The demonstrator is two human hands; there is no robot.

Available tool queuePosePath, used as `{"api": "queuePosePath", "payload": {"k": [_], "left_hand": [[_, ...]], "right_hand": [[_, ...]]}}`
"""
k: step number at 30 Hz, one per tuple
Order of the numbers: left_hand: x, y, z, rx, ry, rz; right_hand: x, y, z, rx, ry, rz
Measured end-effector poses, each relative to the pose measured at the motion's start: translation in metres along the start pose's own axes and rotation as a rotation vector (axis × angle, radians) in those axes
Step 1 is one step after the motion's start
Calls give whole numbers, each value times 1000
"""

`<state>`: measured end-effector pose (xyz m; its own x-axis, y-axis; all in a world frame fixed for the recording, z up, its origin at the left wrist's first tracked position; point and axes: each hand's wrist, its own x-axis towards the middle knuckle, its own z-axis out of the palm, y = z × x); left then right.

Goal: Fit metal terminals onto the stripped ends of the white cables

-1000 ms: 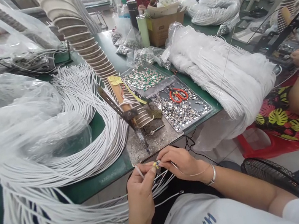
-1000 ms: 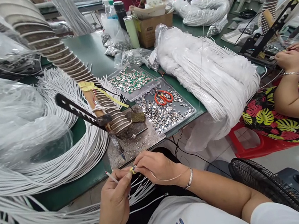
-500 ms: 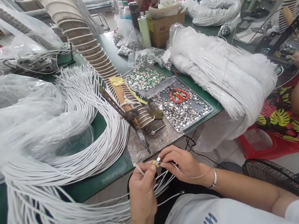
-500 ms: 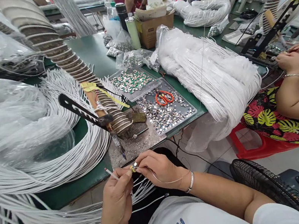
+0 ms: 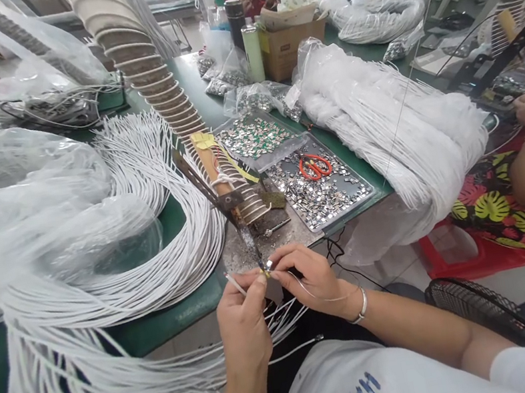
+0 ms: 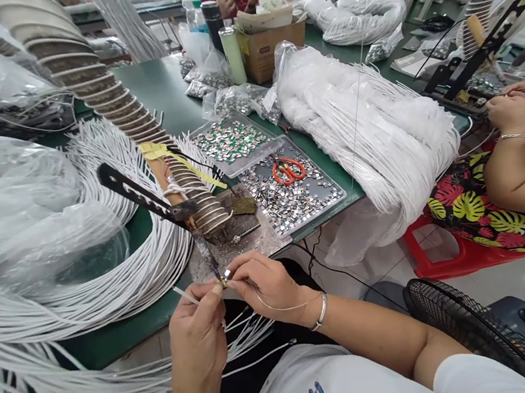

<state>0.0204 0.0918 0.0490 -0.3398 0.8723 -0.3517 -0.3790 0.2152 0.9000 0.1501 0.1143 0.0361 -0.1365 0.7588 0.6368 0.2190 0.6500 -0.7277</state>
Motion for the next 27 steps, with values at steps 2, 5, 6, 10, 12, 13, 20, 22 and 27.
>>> {"api": "queuePosePath", "payload": {"k": [2, 5, 6, 10, 12, 13, 20, 22, 27], "left_hand": [[1, 0, 0, -1, 15, 14], [2, 0, -3, -1, 30, 14], [2, 0, -4, -1, 31, 14], [2, 1, -5, 1, 28, 40], [1, 1, -4, 6, 28, 68], [2, 1, -4, 10, 27, 81], [4, -9, -11, 70, -18, 112], [5, -15, -15, 77, -21, 92], [0, -28, -21, 101, -41, 17]], "right_hand": [[1, 1, 2, 5, -9, 11], [2, 2, 4, 13, -14, 12], [2, 2, 5, 15, -13, 7], [2, 1, 6, 20, -1, -8], [3, 1, 6, 26, 4, -17], [3, 1, 6, 30, 5, -21], [-2, 5, 5, 41, -28, 13], [-7, 7, 5, 63, -58, 52], [-17, 10, 1, 114, -150, 216]]}}
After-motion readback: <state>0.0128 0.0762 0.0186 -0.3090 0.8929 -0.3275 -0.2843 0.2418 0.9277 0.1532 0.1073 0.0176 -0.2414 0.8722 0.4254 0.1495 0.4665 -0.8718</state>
